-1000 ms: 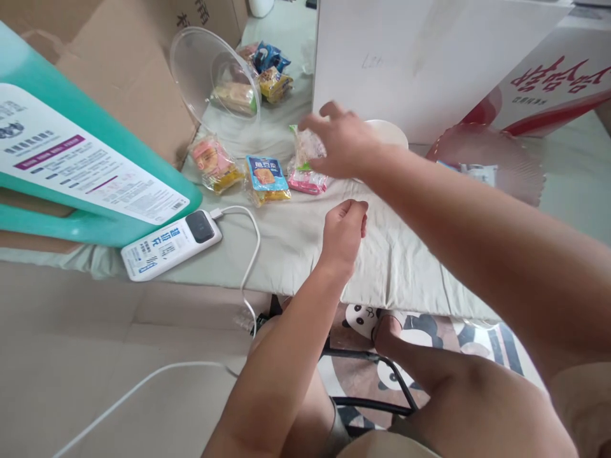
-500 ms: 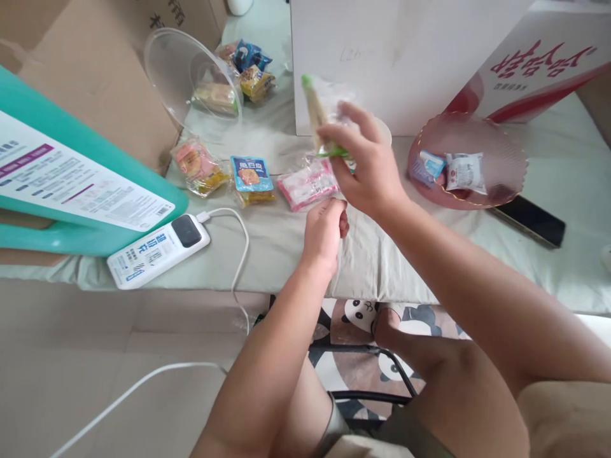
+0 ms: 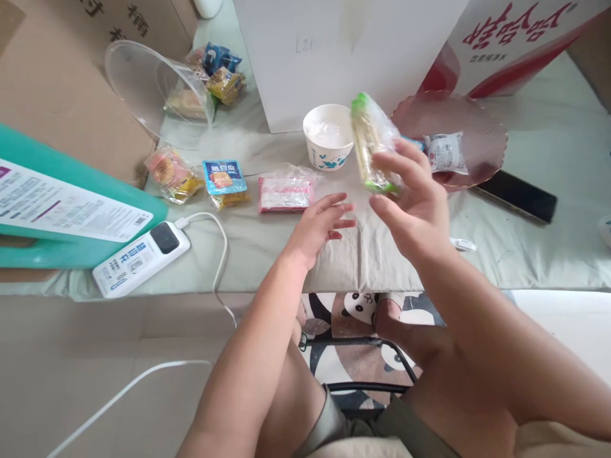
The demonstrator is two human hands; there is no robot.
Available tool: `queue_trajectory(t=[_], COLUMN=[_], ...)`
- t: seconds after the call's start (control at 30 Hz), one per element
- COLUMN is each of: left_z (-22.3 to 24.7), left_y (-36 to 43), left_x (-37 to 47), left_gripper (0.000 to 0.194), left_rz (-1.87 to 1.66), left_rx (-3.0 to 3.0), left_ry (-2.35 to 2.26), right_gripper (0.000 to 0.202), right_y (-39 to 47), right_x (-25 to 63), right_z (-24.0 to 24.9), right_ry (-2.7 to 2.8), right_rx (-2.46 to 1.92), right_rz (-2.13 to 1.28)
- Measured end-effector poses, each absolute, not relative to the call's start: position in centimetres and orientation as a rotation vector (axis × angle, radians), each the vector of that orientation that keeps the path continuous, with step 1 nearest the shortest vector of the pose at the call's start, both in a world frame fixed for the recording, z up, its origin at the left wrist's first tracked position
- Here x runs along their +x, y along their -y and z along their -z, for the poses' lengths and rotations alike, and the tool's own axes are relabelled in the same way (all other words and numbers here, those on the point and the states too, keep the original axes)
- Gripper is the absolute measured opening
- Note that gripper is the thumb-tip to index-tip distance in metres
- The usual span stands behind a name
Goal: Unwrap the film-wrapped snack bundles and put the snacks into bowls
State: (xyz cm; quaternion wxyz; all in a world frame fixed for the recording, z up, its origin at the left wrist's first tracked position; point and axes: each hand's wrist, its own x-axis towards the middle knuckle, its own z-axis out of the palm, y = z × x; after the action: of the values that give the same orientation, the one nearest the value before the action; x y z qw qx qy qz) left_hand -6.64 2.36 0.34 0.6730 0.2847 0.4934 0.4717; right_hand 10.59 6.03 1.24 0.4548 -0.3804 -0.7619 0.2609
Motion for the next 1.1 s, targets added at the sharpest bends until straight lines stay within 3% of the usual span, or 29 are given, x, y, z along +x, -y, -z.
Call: queue_trajectory(t=[0.1, 0.23, 0.33, 0.53, 0.63, 0.8, 0.93, 1.1], left_z=[-0.3, -1.0, -2.0, -1.9, -0.8, 0.5, 1.2, 2.3], left_y=[-3.1, -4.9, -5.5, -3.9, -2.4, -0.8, -1.3, -2.3], left_x=[-6.6, -7.6, -9.2, -9.1, -6.5, -1.9, -0.9, -1.8], left_gripper=[0.063, 0.079, 0.074, 0.038, 0.018, 0.059, 0.055, 0.061], left_rz=[-1.159, -1.613, -1.791, -1.964, -1.755, -1.025, -1.060, -1.152], left_rx=[0.669, 0.477, 0.229, 0.280, 0.438, 0.597, 0.646, 0.755], left_ry=[-1.019, -1.010, -1.060, -1.041, -1.029, -0.804, -0.945, -1.079], right_gripper=[0.040, 0.035, 0.033, 0.034, 0.037, 0.039, 0.023, 0.033], right_y=[-2.6, 0.7, 1.4, 1.2, 1.1, 1.6, 1.8, -0.2], right_x=[13.3, 15.2, 15.7, 15.9, 15.9, 15.8, 16.5, 19.6], right_z=[-1.0, 0.7, 2.1, 3.0, 2.8, 2.3, 2.0, 2.7], right_ry=[1.784, 1.666, 1.602, 1.655, 1.732, 1.944, 2.047, 1.886], right_rx=[-1.052, -1.194, -1.228, -1.189, -1.154, -0.997, -0.891, -1.502], right_rz=[-0.672, -0.727, -0.731, -0.728, -0.583, -0.346, -0.345, -0.151])
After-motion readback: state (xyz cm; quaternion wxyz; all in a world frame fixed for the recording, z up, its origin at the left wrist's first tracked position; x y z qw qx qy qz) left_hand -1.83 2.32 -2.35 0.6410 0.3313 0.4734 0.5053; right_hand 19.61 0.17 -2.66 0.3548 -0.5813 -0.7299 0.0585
